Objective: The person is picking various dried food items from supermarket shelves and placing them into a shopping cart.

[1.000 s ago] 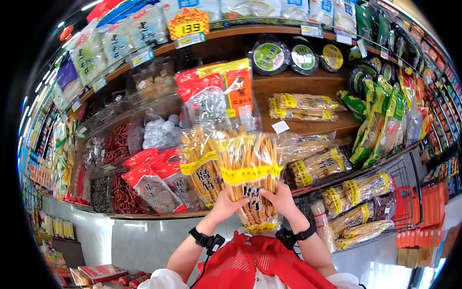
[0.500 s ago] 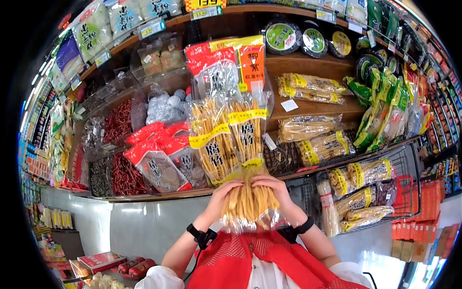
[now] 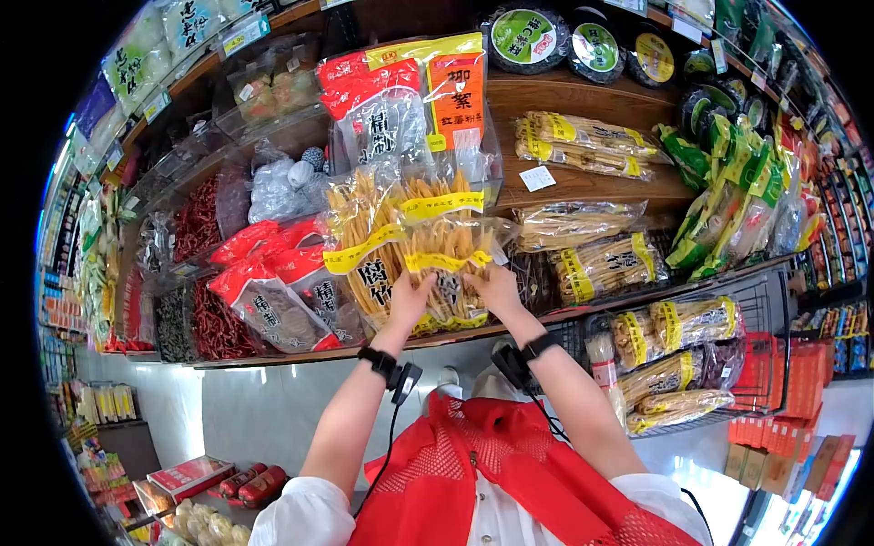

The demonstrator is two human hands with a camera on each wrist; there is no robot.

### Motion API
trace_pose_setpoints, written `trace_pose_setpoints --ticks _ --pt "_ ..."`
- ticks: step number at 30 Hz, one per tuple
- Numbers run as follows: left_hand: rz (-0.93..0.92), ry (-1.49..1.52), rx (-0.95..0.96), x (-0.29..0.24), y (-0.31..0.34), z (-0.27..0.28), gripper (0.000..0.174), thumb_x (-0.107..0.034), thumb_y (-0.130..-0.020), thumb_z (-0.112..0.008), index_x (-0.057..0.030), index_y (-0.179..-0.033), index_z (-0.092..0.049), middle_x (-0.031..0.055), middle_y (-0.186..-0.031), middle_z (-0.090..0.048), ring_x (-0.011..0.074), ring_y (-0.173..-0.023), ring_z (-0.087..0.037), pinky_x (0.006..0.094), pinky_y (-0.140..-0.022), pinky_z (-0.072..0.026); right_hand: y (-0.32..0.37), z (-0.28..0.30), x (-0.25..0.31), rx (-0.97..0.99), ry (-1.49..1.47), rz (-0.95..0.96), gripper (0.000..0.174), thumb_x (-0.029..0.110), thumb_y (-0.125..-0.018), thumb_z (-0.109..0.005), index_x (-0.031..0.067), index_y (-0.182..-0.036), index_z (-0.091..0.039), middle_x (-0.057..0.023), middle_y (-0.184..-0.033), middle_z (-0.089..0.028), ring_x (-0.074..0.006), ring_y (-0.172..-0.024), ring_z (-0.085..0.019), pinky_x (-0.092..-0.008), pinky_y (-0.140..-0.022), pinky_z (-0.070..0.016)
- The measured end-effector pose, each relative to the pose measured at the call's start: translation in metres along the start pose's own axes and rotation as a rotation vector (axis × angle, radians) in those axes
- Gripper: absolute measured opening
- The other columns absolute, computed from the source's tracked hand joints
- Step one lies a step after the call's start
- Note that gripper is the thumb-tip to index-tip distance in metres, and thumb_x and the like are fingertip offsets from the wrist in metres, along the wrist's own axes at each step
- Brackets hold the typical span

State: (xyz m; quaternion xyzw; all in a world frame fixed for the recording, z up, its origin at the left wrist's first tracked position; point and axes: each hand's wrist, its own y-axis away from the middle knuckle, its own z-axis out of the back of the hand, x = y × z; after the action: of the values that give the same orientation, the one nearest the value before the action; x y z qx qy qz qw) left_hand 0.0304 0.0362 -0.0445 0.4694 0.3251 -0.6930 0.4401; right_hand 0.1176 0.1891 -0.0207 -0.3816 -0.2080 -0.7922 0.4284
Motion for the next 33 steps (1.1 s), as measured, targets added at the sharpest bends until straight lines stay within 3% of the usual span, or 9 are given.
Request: trace_pose_setpoints --ticks 3,8,11,13,14,19,27,28,33 --pt "0.288 -0.054 0.023 0.025 -0.024 -0.009 0.03 -0.021 -0.084 -0.056 0.0018 -0.104 -0.051 0.0115 -0.087 -0.061 0.0155 -0.074 -0.055 0.0267 -0.066 -0.0423 -0.025 -0.029 -0.029 -0.011 -0.059 -0.025 0.034 0.031 -0.074 -0.064 -0.002 -0.073 -0.055 -0.02 -0.067 -0.057 -0.0357 -0.067 -0.057 -0.0404 -0.057 -0.0431" --pt "0.38 -0.289 0.09 0.018 -0.027 -0.009 0.032 -0.021 -0.081 -0.06 0.0032 -0.1 -0.051 0.0089 -0.074 -0.058 0.0136 -0.065 -0.053 0.0264 -0.061 -0.0429 -0.044 -0.019 -0.026 0.225 0.123 -0.199 0.037 0.031 -0.078 -0.059 -0.0005 -0.097 -0.053 -0.02 -0.088 -0.06 -0.0346 -0.085 -0.057 -0.0429 -0.072 -0.0454" --pt "0.191 -0.069 -0.082 -0.006 -0.004 -0.007 0.031 -0.02 -0.075 -0.065 0.0019 -0.093 -0.052 0.0141 -0.077 -0.057 0.0255 -0.068 -0.055 0.0359 -0.063 -0.0434 -0.035 -0.002 -0.013 0.143 0.091 -0.176 0.036 0.031 -0.077 -0.061 0.0019 -0.094 -0.05 -0.0169 -0.082 -0.061 -0.0339 -0.079 -0.058 -0.0421 -0.065 -0.0466" --pt "-0.298 -0.71 -0.324 -0.038 0.013 -0.004 0.038 -0.011 -0.072 -0.064 -0.0029 -0.106 -0.049 0.0167 -0.105 -0.051 0.0267 -0.096 -0.05 0.0397 -0.082 -0.0388 -0.03 0.002 -0.02 0.053 0.048 -0.088 0.035 0.028 -0.075 -0.064 0.0037 -0.094 -0.046 -0.013 -0.076 -0.059 -0.0331 -0.072 -0.058 -0.0411 -0.059 -0.0467" --pt "-0.287 -0.697 -0.142 -0.039 0.02 -0.001 0.046 -0.009 -0.071 -0.061 -0.0075 -0.114 -0.046 0.0131 -0.126 -0.037 0.0284 -0.116 -0.035 0.0435 -0.096 -0.0277 -0.029 0.009 -0.018 0.029 0.016 0.021 0.035 0.025 -0.075 -0.064 0.0035 -0.094 -0.045 -0.0124 -0.075 -0.058 -0.0335 -0.069 -0.057 -0.0411 -0.059 -0.0465" --pt "-0.728 -1.153 0.141 -0.046 -0.001 -0.023 0.053 -0.019 -0.075 -0.056 -0.0114 -0.125 -0.039 0.002 -0.136 -0.03 0.0293 -0.122 -0.029 0.0461 -0.101 -0.0214 -0.05 0.005 -0.018 0.04 -0.009 0.489 0.032 0.009 -0.073 -0.059 0.0025 -0.1 -0.043 -0.0175 -0.091 -0.053 -0.0349 -0.082 -0.053 -0.0402 -0.07 -0.0449" --pt "-0.534 -1.304 0.295 -0.061 -0.013 -0.047 0.063 -0.036 -0.079 -0.053 -0.012 -0.132 -0.031 0.0038 -0.141 -0.019 0.0281 -0.128 -0.019 0.0459 -0.103 -0.0187 -0.068 0.045 -0.032 0.247 -0.131 0.267 0.021 0.007 -0.077 -0.05 0.003 -0.097 -0.05 -0.0186 -0.093 -0.055 -0.0363 -0.09 -0.052 -0.0409 -0.075 -0.0439" --pt "-0.541 -1.317 0.375 -0.06 -0.01 -0.046 0.062 -0.035 -0.079 -0.053 -0.0121 -0.132 -0.031 0.0043 -0.141 -0.02 0.0274 -0.129 -0.018 0.0461 -0.103 -0.0183 -0.074 0.046 -0.049 0.079 -0.085 0.317 0.018 0.007 -0.075 -0.052 0.0043 -0.093 -0.053 -0.0168 -0.086 -0.056 -0.0348 -0.087 -0.053 -0.0395 -0.074 -0.0444" --pt "-0.48 -1.155 0.476 -0.065 0.003 -0.05 0.06 -0.031 -0.076 -0.057 -0.0098 -0.128 -0.037 0.0081 -0.138 -0.025 0.0248 -0.129 -0.019 0.046 -0.104 -0.0171 -0.113 0.072 -0.121 -0.012 0.525 0.214 0.043 0.006 -0.072 -0.051 0.0029 -0.114 -0.042 -0.0178 -0.119 -0.042 -0.0331 -0.114 -0.039 -0.0439 -0.094 -0.0335"
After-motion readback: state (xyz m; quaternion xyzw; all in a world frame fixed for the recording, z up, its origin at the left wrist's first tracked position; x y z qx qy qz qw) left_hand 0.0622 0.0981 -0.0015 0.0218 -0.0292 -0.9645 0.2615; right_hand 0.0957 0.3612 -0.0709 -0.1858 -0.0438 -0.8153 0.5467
